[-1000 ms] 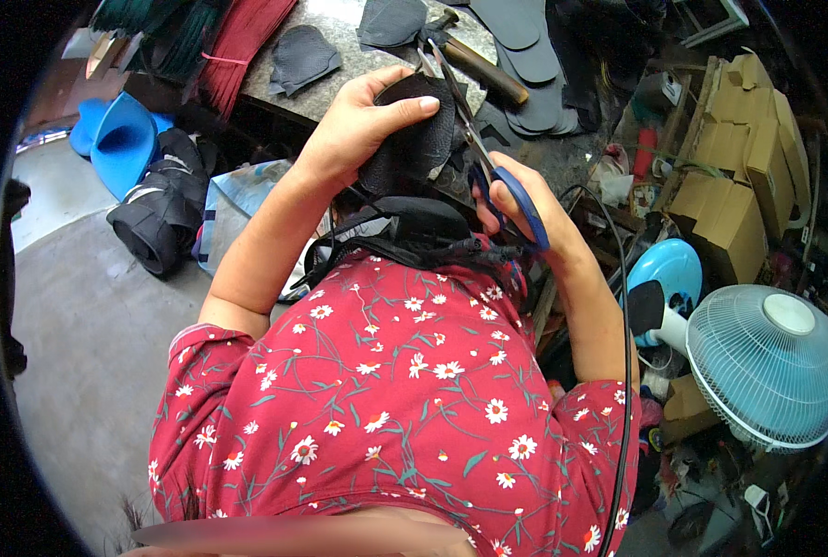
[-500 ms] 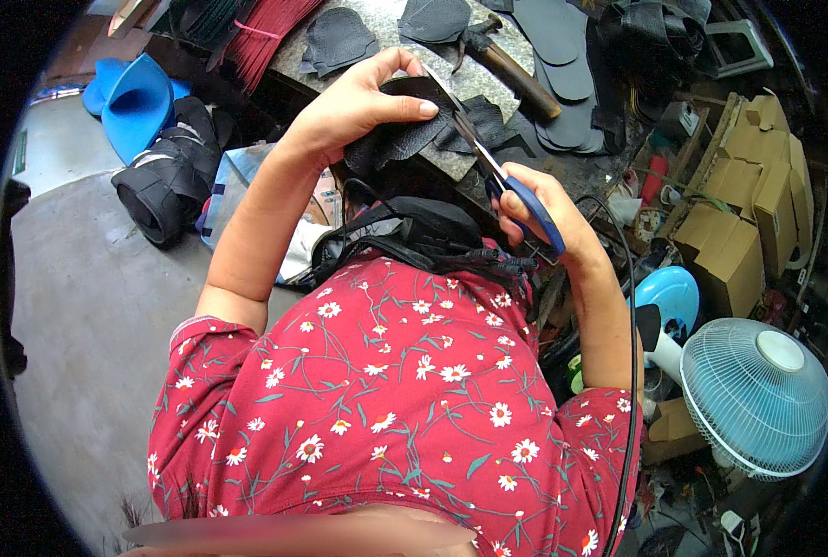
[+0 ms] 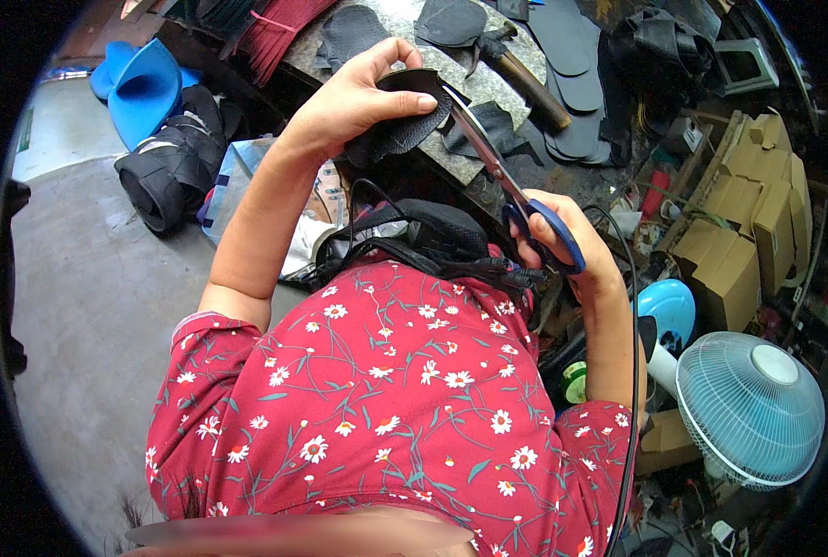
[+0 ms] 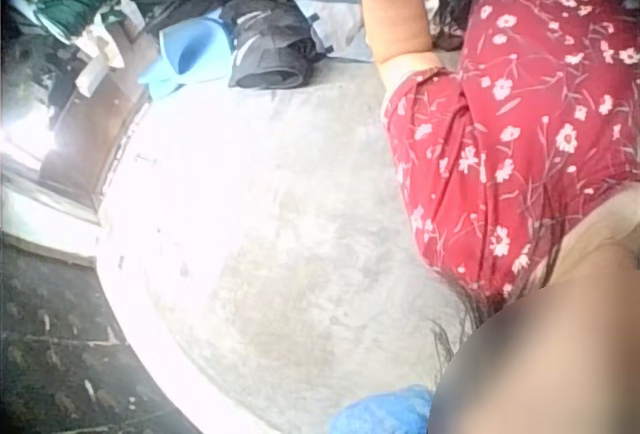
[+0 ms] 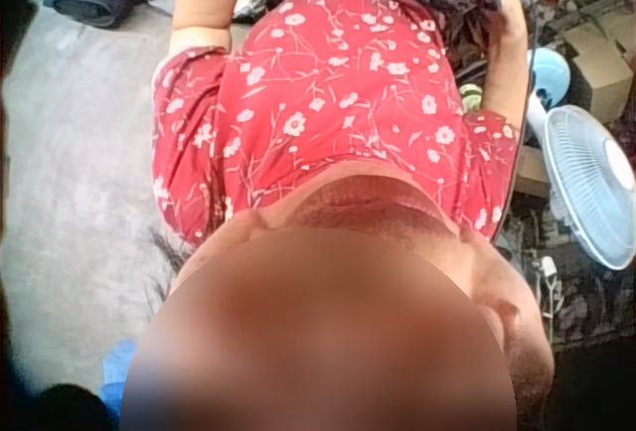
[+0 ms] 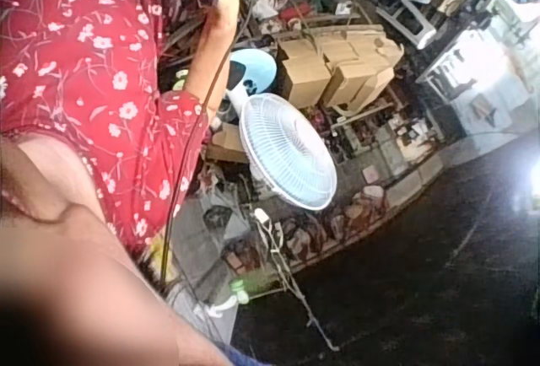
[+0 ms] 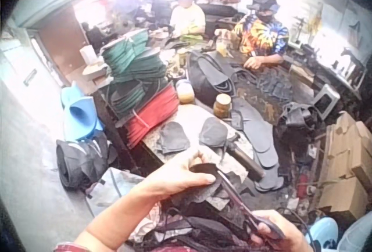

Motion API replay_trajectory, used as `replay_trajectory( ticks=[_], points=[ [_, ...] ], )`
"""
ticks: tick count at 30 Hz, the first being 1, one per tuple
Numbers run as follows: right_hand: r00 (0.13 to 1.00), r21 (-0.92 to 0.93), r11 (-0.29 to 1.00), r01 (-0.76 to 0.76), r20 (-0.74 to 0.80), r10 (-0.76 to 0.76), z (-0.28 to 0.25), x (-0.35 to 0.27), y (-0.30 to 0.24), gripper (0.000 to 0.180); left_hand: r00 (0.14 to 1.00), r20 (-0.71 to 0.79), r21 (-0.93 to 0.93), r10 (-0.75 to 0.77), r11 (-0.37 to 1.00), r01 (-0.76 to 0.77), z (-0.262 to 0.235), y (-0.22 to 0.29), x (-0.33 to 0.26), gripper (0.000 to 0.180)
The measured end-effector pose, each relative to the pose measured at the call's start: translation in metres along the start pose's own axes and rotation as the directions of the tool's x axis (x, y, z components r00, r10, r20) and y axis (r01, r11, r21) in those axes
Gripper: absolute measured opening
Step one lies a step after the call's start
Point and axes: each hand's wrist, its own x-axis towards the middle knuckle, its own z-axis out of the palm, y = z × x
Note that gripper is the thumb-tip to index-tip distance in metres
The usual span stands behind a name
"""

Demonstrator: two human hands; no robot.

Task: The person cuts black leather pieces with scissors, aligns them, and applies adhesive from a small jar to the edges. They then stack the finished pieces on the workbench.

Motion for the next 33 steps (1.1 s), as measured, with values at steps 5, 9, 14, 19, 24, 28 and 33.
replay_trajectory(
  ticks=[5,9,14,19,24,28,33],
  points=[
    [0.999,0.148,0.989,0.007,-0.045,-0.001,0.007,-0.007,0.003,0.076,0.997,0.068,-0.046,0.031,0.999,-0.028,0.000,0.002,0.001,0.033],
    [1.000,0.089,0.996,0.014,-0.023,-0.012,0.005,-0.006,0.000,0.072,0.985,0.103,0.081,0.135,0.986,-0.143,-0.002,0.002,0.005,0.034],
    [0.990,-0.100,0.994,-0.032,-0.142,0.018,0.006,-0.004,-0.002,0.054,0.981,0.093,0.368,0.169,0.910,-0.192,-0.008,0.000,0.008,0.032],
    [0.980,-0.133,0.990,-0.037,-0.199,0.010,0.004,-0.003,0.000,0.027,0.986,0.016,0.336,0.165,0.928,-0.161,-0.004,-0.005,0.009,0.026],
    [0.994,-0.019,1.000,0.015,-0.107,-0.017,-0.001,0.005,0.000,0.037,0.999,-0.039,-0.082,0.034,0.996,-0.037,0.004,-0.011,0.010,0.020],
    [0.996,0.024,0.999,0.039,-0.081,-0.037,-0.002,0.004,-0.002,0.047,0.999,-0.037,-0.147,0.021,0.989,-0.026,0.006,-0.008,0.010,0.018],
    [0.996,0.004,0.998,0.057,-0.067,-0.056,-0.003,0.005,-0.004,0.051,1.000,-0.014,-0.282,0.006,0.959,-0.010,0.004,-0.005,0.009,0.017]
  ],
)
